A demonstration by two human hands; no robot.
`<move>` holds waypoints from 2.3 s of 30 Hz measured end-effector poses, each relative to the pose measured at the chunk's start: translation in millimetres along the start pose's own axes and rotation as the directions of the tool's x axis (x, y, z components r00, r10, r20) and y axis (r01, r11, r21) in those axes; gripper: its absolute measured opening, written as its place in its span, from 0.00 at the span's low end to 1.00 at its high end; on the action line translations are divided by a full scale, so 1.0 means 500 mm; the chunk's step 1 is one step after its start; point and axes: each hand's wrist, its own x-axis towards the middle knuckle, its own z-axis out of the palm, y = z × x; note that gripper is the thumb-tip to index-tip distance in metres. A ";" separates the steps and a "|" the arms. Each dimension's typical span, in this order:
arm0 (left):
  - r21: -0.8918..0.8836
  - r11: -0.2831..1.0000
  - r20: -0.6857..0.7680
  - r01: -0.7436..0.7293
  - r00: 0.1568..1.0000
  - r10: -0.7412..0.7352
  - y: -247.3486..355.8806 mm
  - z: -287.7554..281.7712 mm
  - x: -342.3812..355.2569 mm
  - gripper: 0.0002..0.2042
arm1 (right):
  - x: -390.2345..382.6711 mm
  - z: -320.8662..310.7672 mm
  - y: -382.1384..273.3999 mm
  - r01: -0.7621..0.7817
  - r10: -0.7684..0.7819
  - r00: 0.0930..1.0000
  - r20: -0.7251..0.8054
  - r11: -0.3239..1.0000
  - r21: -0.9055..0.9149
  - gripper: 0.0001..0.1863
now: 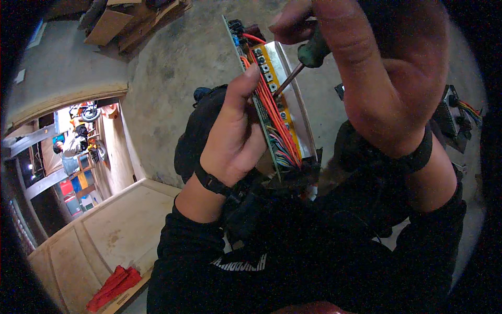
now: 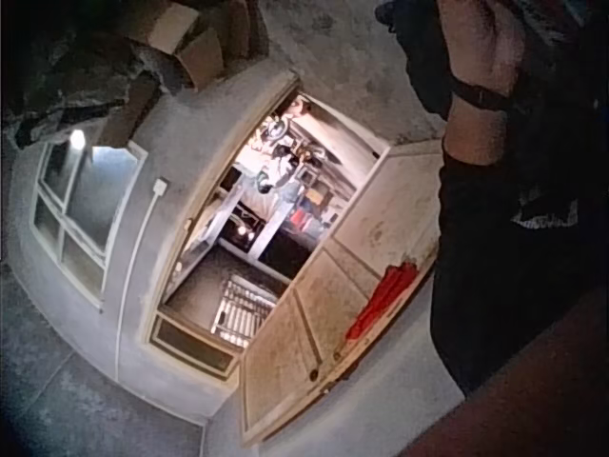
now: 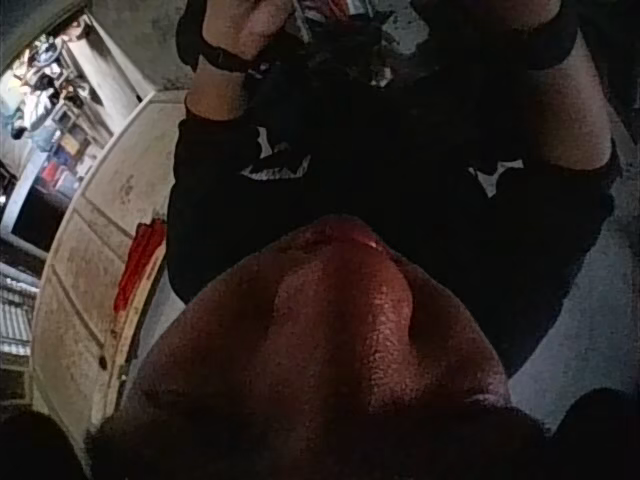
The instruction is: The recorder uses a screwdriver to tighten components on an electronic controller unit.
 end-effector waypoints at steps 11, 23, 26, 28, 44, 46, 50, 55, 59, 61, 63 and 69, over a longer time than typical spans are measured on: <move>0.003 1.000 0.024 0.008 1.000 -0.008 -0.006 0.010 -0.008 0.18 | -0.004 -0.013 -0.012 -0.017 0.017 1.000 0.013 1.000 -0.003 0.27; 0.028 0.999 0.121 -0.021 0.992 0.017 -0.010 0.003 -0.008 0.17 | -0.004 -0.015 -0.017 -0.017 0.017 1.000 0.026 1.000 0.001 0.26; 0.000 1.000 0.051 -0.028 0.998 0.028 -0.010 0.006 -0.011 0.17 | -0.009 -0.020 -0.011 -0.020 0.020 0.999 0.028 1.000 0.009 0.25; -0.002 1.000 0.065 -0.030 0.997 0.030 -0.011 0.004 -0.010 0.16 | -0.007 -0.018 -0.014 -0.020 0.019 0.999 0.030 1.000 0.007 0.25; 0.000 0.999 0.024 -0.034 0.999 0.034 -0.017 0.021 -0.009 0.18 | 0.003 -0.007 -0.027 -0.019 0.018 0.999 0.050 1.000 0.006 0.24; 0.038 0.998 0.029 -0.059 0.998 0.058 -0.020 0.022 -0.008 0.18 | 0.005 -0.014 -0.031 -0.019 0.019 0.999 0.050 1.000 0.006 0.24; 0.186 0.969 0.048 -0.162 0.987 0.155 -0.024 0.020 -0.014 0.18 | 0.001 -0.019 -0.035 -0.022 0.021 0.998 0.051 1.000 0.012 0.24; 0.361 0.890 0.102 -0.278 0.961 0.259 -0.034 0.020 -0.015 0.19 | -0.001 -0.034 -0.044 -0.025 0.025 0.999 0.047 1.000 0.008 0.23; 0.487 0.791 0.170 -0.370 0.929 0.330 -0.042 0.022 -0.020 0.19 | 0.006 -0.033 -0.039 -0.020 0.020 0.999 0.039 1.000 -0.001 0.23; 0.535 0.733 0.216 -0.420 0.907 0.362 -0.051 0.022 -0.018 0.19 | 0.016 -0.030 -0.044 -0.011 0.012 0.999 0.039 1.000 -0.013 0.23; 0.582 0.667 0.258 -0.465 0.884 0.391 -0.057 0.026 -0.027 0.20 | 0.025 -0.030 -0.049 -0.006 0.007 0.999 0.037 1.000 -0.018 0.23; 0.693 0.447 0.367 -0.566 0.810 0.457 -0.057 0.016 -0.033 0.20 | 0.026 -0.034 -0.050 -0.011 0.012 0.999 0.040 1.000 -0.017 0.23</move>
